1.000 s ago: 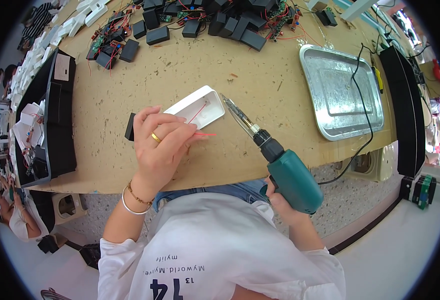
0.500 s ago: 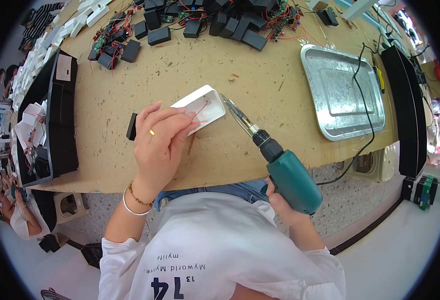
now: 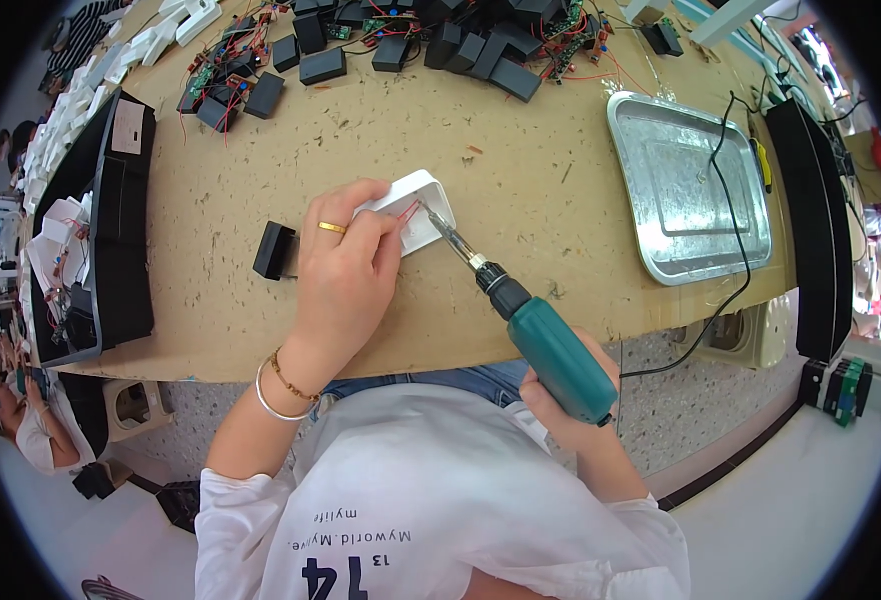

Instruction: Soldering electronic components and assembling them into plastic housings.

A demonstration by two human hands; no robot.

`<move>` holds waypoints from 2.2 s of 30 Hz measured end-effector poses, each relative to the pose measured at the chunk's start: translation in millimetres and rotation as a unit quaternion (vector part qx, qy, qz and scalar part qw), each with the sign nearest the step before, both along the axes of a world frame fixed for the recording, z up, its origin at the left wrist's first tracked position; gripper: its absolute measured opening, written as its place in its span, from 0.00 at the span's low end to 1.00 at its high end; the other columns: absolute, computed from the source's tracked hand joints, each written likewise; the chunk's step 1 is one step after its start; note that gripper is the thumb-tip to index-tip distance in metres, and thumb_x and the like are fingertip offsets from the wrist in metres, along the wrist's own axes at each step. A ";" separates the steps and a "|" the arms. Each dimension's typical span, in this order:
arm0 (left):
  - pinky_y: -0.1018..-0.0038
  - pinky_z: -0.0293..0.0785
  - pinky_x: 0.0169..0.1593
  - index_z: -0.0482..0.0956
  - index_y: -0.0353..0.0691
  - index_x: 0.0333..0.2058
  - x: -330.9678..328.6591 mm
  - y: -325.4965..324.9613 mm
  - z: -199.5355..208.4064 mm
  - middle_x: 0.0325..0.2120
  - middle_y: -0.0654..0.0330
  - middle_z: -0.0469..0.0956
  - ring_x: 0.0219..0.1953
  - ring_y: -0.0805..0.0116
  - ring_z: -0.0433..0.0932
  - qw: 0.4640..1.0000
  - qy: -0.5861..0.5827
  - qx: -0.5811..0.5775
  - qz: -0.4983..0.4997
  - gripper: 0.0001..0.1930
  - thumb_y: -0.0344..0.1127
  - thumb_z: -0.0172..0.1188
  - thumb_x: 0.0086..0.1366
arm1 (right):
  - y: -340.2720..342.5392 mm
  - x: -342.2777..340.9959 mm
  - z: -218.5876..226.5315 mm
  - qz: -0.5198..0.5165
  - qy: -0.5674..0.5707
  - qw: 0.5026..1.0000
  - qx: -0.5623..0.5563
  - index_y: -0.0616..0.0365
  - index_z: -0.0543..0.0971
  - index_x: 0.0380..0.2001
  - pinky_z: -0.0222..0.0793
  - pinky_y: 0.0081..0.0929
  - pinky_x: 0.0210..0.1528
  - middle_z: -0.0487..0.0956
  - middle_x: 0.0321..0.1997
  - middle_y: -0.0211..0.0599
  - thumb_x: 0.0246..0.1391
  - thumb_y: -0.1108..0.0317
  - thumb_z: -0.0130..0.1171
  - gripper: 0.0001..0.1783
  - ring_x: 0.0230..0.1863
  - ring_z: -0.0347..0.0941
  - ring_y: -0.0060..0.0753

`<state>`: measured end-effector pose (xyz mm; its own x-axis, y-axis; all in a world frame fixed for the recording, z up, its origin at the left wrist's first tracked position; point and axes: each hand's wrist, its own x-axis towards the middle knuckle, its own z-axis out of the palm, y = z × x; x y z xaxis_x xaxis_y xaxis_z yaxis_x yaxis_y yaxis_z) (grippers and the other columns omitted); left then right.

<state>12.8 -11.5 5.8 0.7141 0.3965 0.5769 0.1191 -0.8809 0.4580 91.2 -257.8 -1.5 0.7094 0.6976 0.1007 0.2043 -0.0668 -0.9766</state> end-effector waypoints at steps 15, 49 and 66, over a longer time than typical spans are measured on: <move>0.65 0.70 0.42 0.72 0.32 0.25 4.8 -2.4 4.7 0.40 0.56 0.72 0.42 0.56 0.71 0.999 0.022 0.023 0.021 0.04 0.23 0.58 0.49 | 7.7 -0.2 -2.5 0.016 -0.031 0.997 -0.066 0.66 0.77 0.36 0.68 0.27 0.32 0.77 0.28 0.38 0.42 0.71 0.65 0.16 0.29 0.72 0.33; 0.65 0.68 0.43 0.74 0.32 0.25 3.7 -2.2 7.5 0.41 0.56 0.71 0.43 0.56 0.70 0.998 0.054 0.008 0.016 0.04 0.24 0.58 0.50 | 13.9 0.0 3.8 -0.007 0.064 0.996 -0.063 0.68 0.73 0.45 0.66 0.19 0.31 0.75 0.27 0.31 0.45 0.69 0.65 0.23 0.27 0.69 0.20; 0.64 0.69 0.43 0.74 0.32 0.26 3.8 -2.1 7.3 0.41 0.56 0.71 0.43 0.56 0.70 0.999 0.052 0.004 0.012 0.04 0.25 0.58 0.51 | 10.8 -2.8 7.9 -0.009 0.054 0.993 -0.107 0.67 0.74 0.43 0.66 0.21 0.33 0.75 0.28 0.32 0.50 0.63 0.64 0.21 0.29 0.70 0.21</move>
